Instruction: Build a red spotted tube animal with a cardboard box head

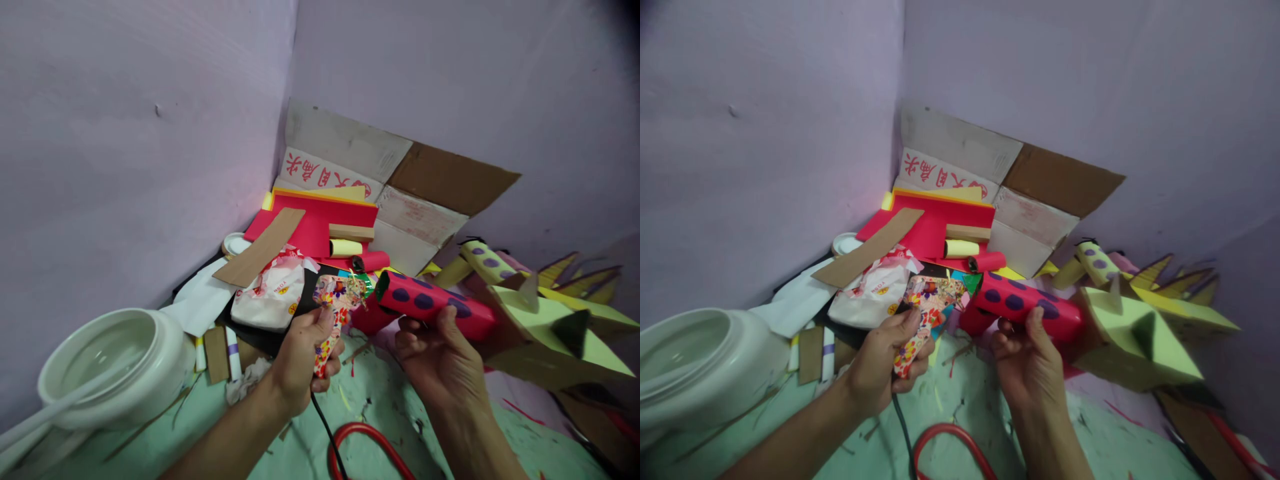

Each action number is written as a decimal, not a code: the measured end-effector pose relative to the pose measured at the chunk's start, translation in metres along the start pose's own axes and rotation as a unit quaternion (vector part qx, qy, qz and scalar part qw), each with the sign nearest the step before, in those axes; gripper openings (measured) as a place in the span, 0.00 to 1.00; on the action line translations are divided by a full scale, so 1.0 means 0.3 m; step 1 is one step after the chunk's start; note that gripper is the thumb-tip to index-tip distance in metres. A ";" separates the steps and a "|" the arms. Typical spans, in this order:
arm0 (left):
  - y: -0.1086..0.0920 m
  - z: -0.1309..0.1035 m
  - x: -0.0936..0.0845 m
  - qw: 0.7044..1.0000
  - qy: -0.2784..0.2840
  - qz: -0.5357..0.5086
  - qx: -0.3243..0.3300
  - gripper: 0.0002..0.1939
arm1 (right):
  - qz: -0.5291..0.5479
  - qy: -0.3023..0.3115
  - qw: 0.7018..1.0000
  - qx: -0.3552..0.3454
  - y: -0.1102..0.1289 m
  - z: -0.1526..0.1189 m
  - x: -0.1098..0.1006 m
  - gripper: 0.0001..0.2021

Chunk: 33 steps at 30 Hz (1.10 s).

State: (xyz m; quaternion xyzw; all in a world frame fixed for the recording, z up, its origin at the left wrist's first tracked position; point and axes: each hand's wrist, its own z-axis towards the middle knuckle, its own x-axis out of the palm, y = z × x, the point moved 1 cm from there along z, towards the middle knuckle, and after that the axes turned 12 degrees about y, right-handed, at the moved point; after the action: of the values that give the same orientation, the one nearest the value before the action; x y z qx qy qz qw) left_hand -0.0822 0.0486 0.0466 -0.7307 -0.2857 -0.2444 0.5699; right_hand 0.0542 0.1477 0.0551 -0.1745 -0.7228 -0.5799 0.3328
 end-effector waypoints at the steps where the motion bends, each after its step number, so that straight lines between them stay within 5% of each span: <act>1: 0.000 0.000 0.000 1.000 0.002 -0.002 0.002 0.16 | 0.001 -0.002 1.000 -0.002 0.001 -0.001 -0.002 0.24; 11: 0.002 -0.003 0.000 1.000 0.013 0.004 0.024 0.16 | -0.029 0.006 0.998 0.060 0.024 -0.062 -0.004 0.21; 16: -0.003 -0.023 0.002 0.999 0.015 0.010 0.042 0.17 | -0.143 -0.043 0.984 0.092 0.069 -0.170 -0.061 0.25; 19: -0.001 -0.062 0.007 0.998 0.012 0.029 0.054 0.17 | -0.282 -0.050 0.958 -0.005 0.142 -0.241 -0.101 0.25; 24: 0.031 -0.126 0.021 0.995 -0.007 0.069 0.066 0.18 | -0.326 -0.131 0.871 -0.344 0.303 -0.254 -0.152 0.13; 28: 0.074 -0.134 0.050 0.992 -0.014 0.099 0.082 0.16 | -0.287 -0.055 0.892 -0.344 0.354 -0.184 -0.214 0.18; 33: 0.114 -0.127 0.097 0.988 -0.036 0.108 0.103 0.16 | -0.275 -0.018 0.884 -0.377 0.345 -0.180 -0.259 0.17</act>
State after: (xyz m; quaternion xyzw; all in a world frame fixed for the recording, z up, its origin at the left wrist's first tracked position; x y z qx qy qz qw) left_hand -0.0388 0.0092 0.0517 -0.7026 -0.2491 -0.1248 0.6547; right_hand 0.1909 0.1341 0.0824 -0.0907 -0.4747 -0.8737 0.0562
